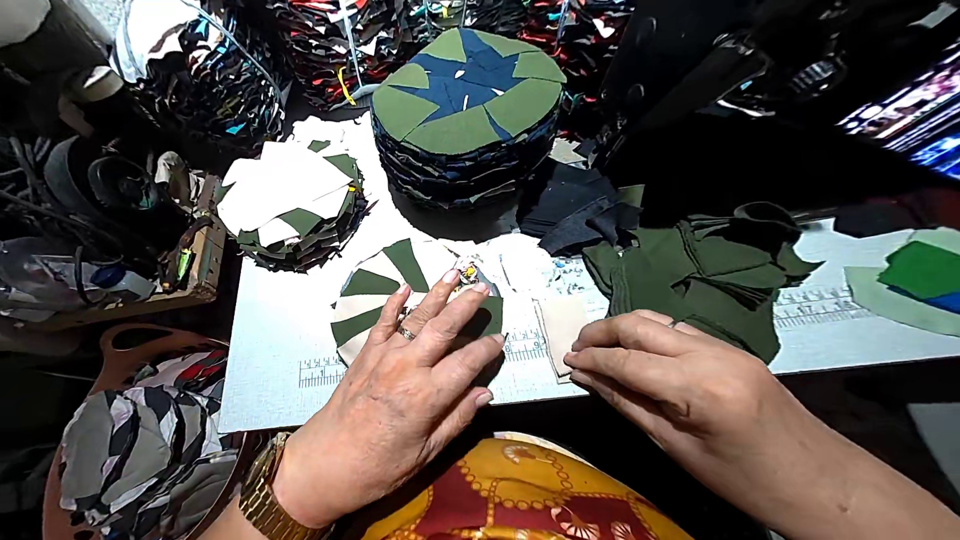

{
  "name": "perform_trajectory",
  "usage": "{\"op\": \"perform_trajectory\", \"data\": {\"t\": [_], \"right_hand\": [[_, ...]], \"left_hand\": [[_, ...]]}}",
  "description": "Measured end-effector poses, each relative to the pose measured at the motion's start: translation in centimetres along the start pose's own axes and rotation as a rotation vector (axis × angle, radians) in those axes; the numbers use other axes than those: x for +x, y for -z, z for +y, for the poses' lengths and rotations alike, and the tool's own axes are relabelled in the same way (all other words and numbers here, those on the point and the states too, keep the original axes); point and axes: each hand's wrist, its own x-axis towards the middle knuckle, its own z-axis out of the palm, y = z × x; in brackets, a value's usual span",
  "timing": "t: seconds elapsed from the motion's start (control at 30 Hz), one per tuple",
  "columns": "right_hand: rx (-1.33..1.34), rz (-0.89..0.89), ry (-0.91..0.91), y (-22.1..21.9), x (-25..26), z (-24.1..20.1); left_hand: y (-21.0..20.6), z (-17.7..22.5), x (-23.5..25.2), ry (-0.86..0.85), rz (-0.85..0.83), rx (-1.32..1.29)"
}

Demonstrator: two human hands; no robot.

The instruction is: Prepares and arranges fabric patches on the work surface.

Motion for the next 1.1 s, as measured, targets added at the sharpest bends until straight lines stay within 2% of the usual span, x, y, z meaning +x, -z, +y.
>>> {"op": "perform_trajectory", "data": {"t": [0.3,0.7,1.1], "right_hand": [[-0.043,-0.002,-0.007,0.0,0.2,-0.5],[-0.136,-0.007,0.036,-1.1,0.6,-0.8],[0.010,-0.043,-0.002,0.2,0.3,0.3]], "left_hand": [[-1.8,2.3,1.0,-0.106,-0.106,-0.064],[-2.4,2.7,1.5,-0.074,-0.118,0.001],[-2.5,2.8,1.5,-0.041,-0.100,0.018]]}}
